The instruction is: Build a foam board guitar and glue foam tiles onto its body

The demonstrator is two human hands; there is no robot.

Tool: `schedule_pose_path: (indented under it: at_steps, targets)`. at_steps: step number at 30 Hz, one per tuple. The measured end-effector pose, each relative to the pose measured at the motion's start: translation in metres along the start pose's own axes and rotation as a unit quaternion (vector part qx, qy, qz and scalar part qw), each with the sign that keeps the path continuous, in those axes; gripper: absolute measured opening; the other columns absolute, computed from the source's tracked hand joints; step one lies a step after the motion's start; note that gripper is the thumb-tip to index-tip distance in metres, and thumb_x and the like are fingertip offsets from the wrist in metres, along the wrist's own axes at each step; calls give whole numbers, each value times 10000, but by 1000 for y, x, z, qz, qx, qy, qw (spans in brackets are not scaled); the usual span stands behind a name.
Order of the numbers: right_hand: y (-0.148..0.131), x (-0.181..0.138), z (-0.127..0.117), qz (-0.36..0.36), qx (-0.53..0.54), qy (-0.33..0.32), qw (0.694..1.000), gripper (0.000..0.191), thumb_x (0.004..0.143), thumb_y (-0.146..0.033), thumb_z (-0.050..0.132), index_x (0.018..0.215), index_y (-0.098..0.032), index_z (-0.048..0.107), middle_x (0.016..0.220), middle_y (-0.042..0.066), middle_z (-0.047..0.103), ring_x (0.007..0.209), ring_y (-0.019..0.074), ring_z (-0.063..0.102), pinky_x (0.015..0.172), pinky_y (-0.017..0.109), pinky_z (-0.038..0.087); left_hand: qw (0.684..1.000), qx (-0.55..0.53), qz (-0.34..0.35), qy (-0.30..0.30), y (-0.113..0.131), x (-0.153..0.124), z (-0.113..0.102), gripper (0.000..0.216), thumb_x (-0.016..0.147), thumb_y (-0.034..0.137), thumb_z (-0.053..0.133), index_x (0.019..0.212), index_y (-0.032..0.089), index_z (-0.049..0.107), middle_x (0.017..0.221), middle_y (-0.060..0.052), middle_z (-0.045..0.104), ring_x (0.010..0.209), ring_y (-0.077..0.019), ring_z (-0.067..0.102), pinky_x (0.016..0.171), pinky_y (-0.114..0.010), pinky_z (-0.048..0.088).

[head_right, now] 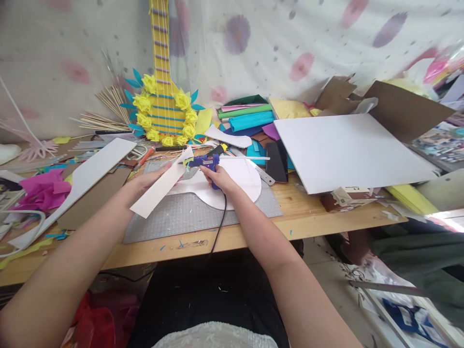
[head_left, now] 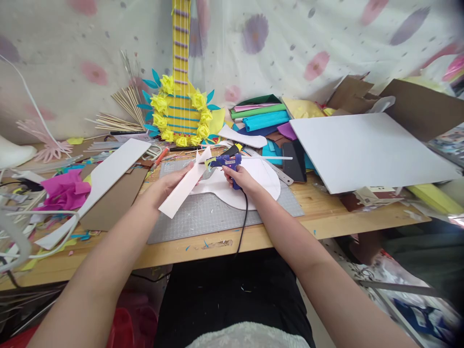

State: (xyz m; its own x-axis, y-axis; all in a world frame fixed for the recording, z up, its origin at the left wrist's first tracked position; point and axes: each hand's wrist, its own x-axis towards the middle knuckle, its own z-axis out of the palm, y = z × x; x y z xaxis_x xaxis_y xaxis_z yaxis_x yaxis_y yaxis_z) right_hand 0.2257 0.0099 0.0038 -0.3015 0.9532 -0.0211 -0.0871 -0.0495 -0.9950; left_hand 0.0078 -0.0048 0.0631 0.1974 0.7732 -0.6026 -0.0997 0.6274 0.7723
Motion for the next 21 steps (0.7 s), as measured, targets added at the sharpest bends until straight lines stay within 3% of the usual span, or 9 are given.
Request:
schedule_pose_path:
  at_steps: [9,16,21]
  targets:
    - [-9,-14,5,-12,-43,-136,990,461,687,-608,661,691,-154,576,556,-36,471,475,71,435,440,215,389,999,-31,6,-31,-3,14,-8,479,903,509,399,1052,146,673,668,-68,692,503,-158,606,512,-266,513]
    - [-12,-20,11,-33,-70,-222,972,439,738,-588,623,684,-153,587,514,-37,485,454,67,446,438,200,357,986,-103,130,-5,8,26,-23,516,864,600,408,896,153,665,634,-38,650,515,-129,590,503,-229,489]
    - [-8,-20,19,-7,-57,-238,970,468,686,-616,653,656,-159,559,550,-45,476,467,70,471,453,207,417,982,-100,158,7,13,31,-24,522,816,630,476,910,143,639,603,-23,620,491,-119,574,463,-215,456]
